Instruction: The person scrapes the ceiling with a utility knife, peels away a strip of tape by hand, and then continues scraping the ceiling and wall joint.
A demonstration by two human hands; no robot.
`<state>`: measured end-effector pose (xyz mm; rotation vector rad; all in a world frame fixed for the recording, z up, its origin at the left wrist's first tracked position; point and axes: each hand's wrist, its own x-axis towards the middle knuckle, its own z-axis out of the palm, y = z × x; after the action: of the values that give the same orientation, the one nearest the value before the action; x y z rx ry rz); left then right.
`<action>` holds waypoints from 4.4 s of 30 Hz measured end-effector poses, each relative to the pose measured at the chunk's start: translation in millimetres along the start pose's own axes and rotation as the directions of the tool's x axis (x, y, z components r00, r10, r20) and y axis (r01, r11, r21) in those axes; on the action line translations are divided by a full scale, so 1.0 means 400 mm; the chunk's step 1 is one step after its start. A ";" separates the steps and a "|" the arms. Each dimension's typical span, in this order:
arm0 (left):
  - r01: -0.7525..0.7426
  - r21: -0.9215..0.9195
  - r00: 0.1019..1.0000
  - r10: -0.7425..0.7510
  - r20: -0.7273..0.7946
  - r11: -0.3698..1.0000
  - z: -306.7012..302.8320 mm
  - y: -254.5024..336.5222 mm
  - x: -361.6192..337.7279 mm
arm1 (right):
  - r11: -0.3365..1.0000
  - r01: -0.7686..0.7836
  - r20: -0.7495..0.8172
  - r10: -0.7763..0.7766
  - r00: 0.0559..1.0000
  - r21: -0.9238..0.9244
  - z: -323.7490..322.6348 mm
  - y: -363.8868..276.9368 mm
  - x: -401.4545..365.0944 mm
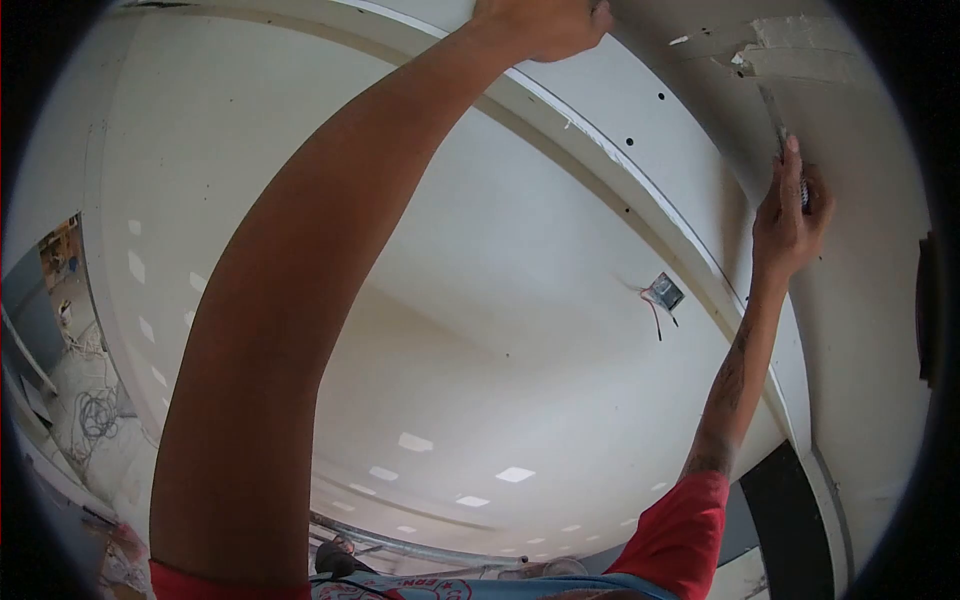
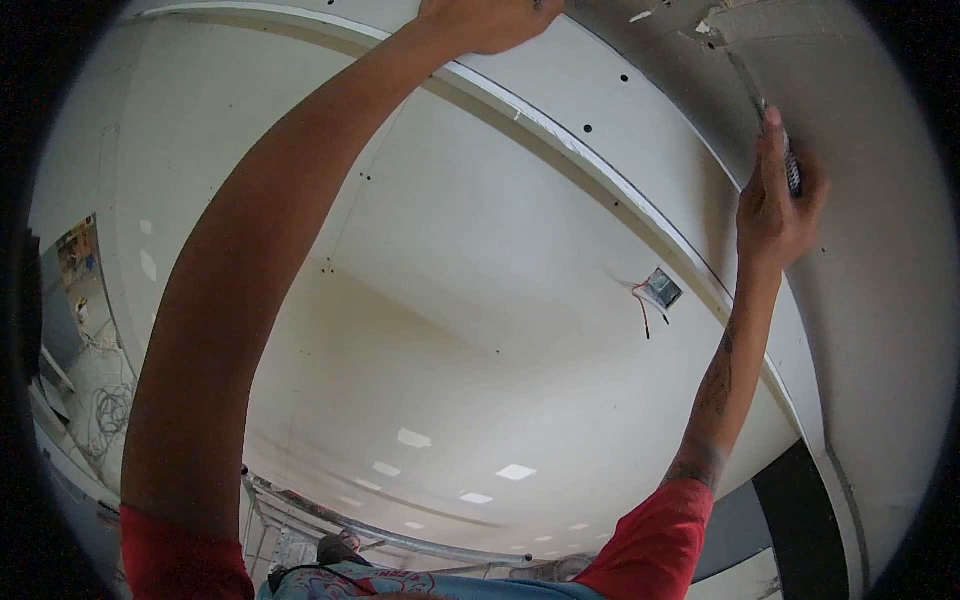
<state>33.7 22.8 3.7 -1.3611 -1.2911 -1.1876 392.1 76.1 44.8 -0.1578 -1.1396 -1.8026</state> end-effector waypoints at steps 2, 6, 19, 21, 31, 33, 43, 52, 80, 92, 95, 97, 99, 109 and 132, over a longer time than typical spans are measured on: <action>0.027 0.008 0.999 -0.027 0.033 1.000 -0.004 0.003 0.000 | 0.999 0.028 -0.038 -0.029 0.999 -0.019 0.007 -0.003 0.032; 0.017 0.000 1.000 -0.017 -0.006 1.000 0.014 -0.003 0.004 | 0.998 0.016 -0.112 -0.023 0.993 -0.065 0.012 -0.038 0.061; -0.025 0.068 1.000 0.026 -0.010 0.997 0.011 -0.008 0.009 | 0.998 0.058 -0.083 -0.060 0.995 -0.029 0.018 -0.029 0.065; -0.017 0.069 1.000 0.016 0.023 0.997 0.002 -0.004 0.006 | 0.997 0.060 -0.024 -0.061 0.998 -0.039 0.003 -0.027 0.062; 0.017 -0.017 0.997 -0.015 0.070 1.000 -0.009 -0.006 0.006 | 0.998 -0.068 0.249 0.065 0.966 0.003 -0.077 -0.080 0.012; 0.003 -0.012 0.999 -0.003 0.036 1.000 0.006 -0.010 0.006 | 1.000 0.011 0.203 -0.016 0.979 0.027 -0.071 -0.075 0.043; 0.007 -0.019 1.000 -0.008 -0.005 1.000 0.009 -0.012 0.001 | 0.979 -0.089 0.292 0.033 0.956 0.181 -0.111 0.009 0.132; -0.012 -0.019 0.999 0.011 -0.045 1.000 0.010 -0.010 -0.004 | 0.966 0.188 0.239 -0.228 0.944 0.179 -0.111 0.069 0.167; 0.016 -0.070 0.989 -0.005 0.146 0.997 -0.033 -0.007 -0.017 | 0.913 0.076 0.173 -0.157 0.972 0.401 -0.139 0.019 0.129; -0.015 0.008 0.999 0.015 0.042 1.000 -0.009 -0.009 -0.005 | 0.951 0.148 0.166 -0.197 0.966 0.272 -0.075 0.021 0.161; -0.003 0.029 0.997 0.000 0.083 1.000 0.000 0.002 0.002 | 0.935 0.199 0.146 -0.250 0.957 0.295 -0.080 0.023 0.174; 0.001 0.016 0.999 -0.002 0.032 1.000 0.007 -0.003 0.003 | 0.926 0.216 0.152 -0.272 0.950 0.311 -0.089 0.032 0.193; 0.001 0.013 0.999 -0.002 0.035 1.000 0.008 -0.004 -0.004 | 0.912 0.235 0.149 -0.298 0.943 0.335 -0.096 0.033 0.195; -0.036 -0.013 0.994 0.037 0.104 0.999 -0.024 -0.018 -0.010 | 0.954 0.133 0.402 -0.237 0.884 0.270 -0.159 0.027 0.250; -0.033 -0.037 0.999 0.034 0.033 0.999 0.019 -0.015 0.002 | 0.954 0.172 0.279 -0.240 0.930 0.245 -0.134 0.051 0.172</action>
<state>28.4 30.9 3.5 -1.4293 -1.2708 -1.1751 390.5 -11.1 65.3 -0.1993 -1.6184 -1.8647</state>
